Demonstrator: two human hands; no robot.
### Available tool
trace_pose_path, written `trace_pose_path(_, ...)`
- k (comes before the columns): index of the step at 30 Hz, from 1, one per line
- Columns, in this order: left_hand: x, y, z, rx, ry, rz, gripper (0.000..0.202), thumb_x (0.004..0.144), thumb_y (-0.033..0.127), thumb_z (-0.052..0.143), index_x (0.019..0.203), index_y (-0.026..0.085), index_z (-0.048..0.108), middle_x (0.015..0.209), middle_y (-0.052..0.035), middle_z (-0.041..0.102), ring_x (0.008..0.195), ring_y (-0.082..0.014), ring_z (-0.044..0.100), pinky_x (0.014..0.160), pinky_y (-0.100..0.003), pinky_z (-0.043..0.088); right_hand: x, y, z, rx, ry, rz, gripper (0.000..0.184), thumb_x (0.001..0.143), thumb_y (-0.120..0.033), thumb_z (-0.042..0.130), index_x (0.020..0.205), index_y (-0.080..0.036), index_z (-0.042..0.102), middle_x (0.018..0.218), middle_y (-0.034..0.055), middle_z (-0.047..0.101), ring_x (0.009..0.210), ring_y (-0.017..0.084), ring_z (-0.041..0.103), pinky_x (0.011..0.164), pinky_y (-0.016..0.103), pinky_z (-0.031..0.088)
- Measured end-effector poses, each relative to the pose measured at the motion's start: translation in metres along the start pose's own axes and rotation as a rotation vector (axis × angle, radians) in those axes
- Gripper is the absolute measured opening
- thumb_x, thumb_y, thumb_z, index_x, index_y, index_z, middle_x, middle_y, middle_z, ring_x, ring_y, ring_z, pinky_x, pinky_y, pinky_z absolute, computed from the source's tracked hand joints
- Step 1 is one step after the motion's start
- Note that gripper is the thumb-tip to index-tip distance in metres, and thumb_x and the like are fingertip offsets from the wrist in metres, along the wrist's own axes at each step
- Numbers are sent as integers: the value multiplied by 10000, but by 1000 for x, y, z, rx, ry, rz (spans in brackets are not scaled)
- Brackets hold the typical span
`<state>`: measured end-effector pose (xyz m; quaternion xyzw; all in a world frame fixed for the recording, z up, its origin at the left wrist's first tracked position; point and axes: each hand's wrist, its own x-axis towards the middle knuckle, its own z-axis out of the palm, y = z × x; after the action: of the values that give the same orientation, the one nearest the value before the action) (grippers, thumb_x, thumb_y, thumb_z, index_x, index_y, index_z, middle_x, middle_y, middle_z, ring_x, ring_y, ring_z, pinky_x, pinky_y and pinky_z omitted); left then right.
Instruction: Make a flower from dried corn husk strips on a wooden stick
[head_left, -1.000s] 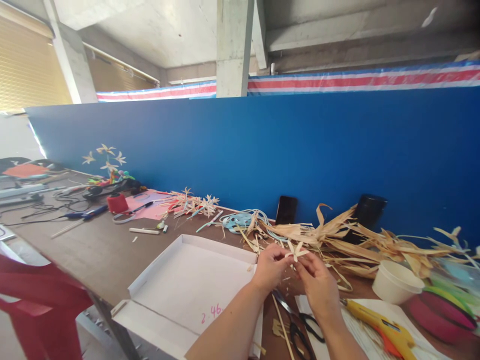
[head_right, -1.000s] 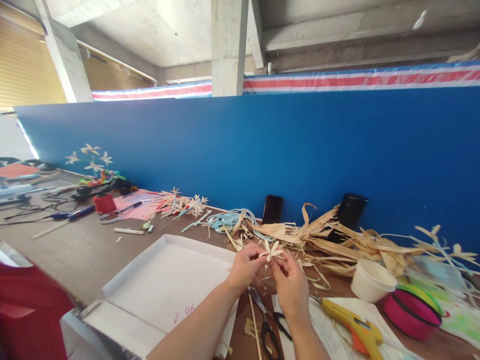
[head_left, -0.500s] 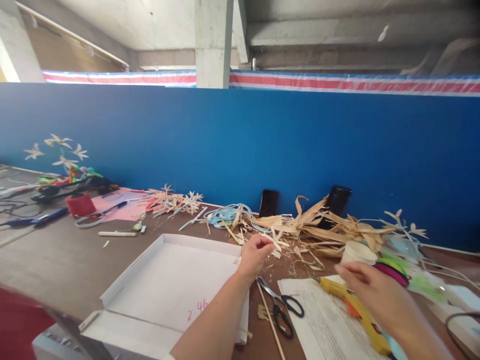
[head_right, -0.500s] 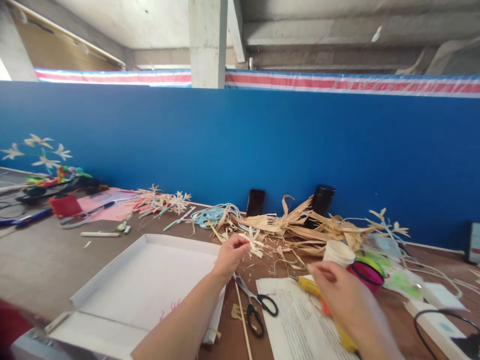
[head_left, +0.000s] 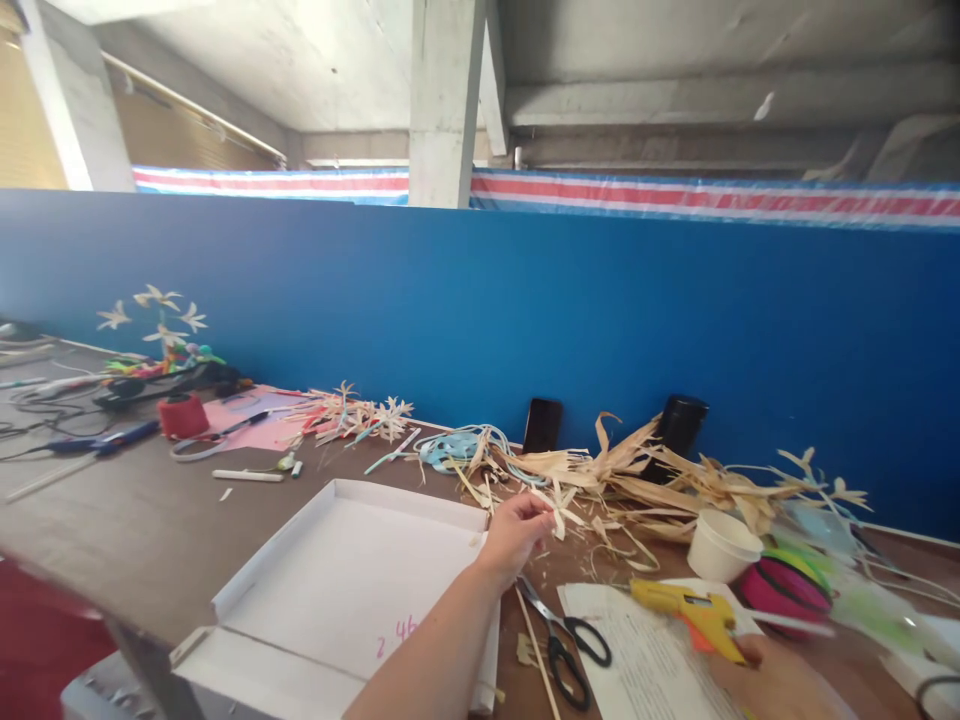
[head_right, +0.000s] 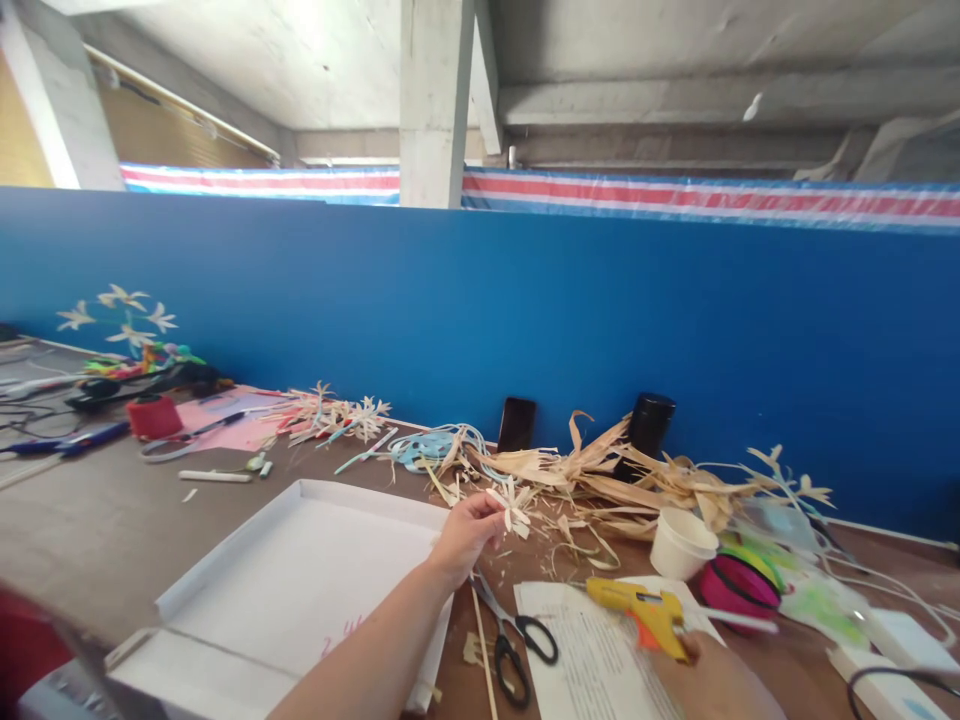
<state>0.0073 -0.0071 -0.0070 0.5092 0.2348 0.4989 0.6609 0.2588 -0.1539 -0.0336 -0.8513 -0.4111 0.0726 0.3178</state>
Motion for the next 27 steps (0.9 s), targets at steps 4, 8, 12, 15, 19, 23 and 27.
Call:
trace_pose_path(4,1,1,-1,-30,-20,-14,323,583,388,713,689,117,573,551,15,549,434,-47,436,435,-175,345,3,-26,-18,35,-138,25,127,548,-415,620,552,-291,649,556,36,629,573,245,596,572,339,395)
trace_pose_path(8,3,-1,-5,-55,11,-6,324,587,397,709,685,119,574,619,-16,605,500,-67,504,456,-167,368,6,-65,-22,177,-58,-81,310,578,-485,603,773,-256,680,611,4,658,648,254,615,622,322,424)
trace_pose_path(12,15,-9,-14,-124,76,0,346,556,399,726,697,122,573,730,-49,639,571,-98,554,455,-176,398,21,-115,-15,248,50,-251,414,571,-459,632,912,-224,655,836,23,696,834,272,613,711,310,427)
trace_pose_path(15,29,-14,-21,-150,171,19,359,544,390,738,717,112,591,741,-58,642,570,-92,548,453,-170,396,33,-149,-6,318,30,-325,393,583,-408,626,923,-212,638,797,29,695,789,264,625,697,315,431)
trace_pose_path(19,49,-18,-25,-207,192,51,373,555,383,738,765,102,612,733,-54,635,565,-78,535,490,-176,408,45,-168,12,576,-81,-302,372,599,-369,624,929,-198,610,713,37,686,657,251,643,597,316,448)
trace_pose_path(23,63,-25,-25,-202,232,38,397,515,397,757,747,108,614,731,-48,629,601,-96,549,516,-189,420,52,-158,28,675,-94,-240,328,601,-357,622,887,-197,604,655,27,664,543,226,612,500,301,424)
trace_pose_path(27,67,-31,-25,-175,225,42,381,527,401,749,733,111,611,695,-38,620,588,-99,547,537,-202,430,50,-139,38,766,-150,-162,324,612,-364,630,875,-176,603,533,-24,580,486,165,524,476,266,389)
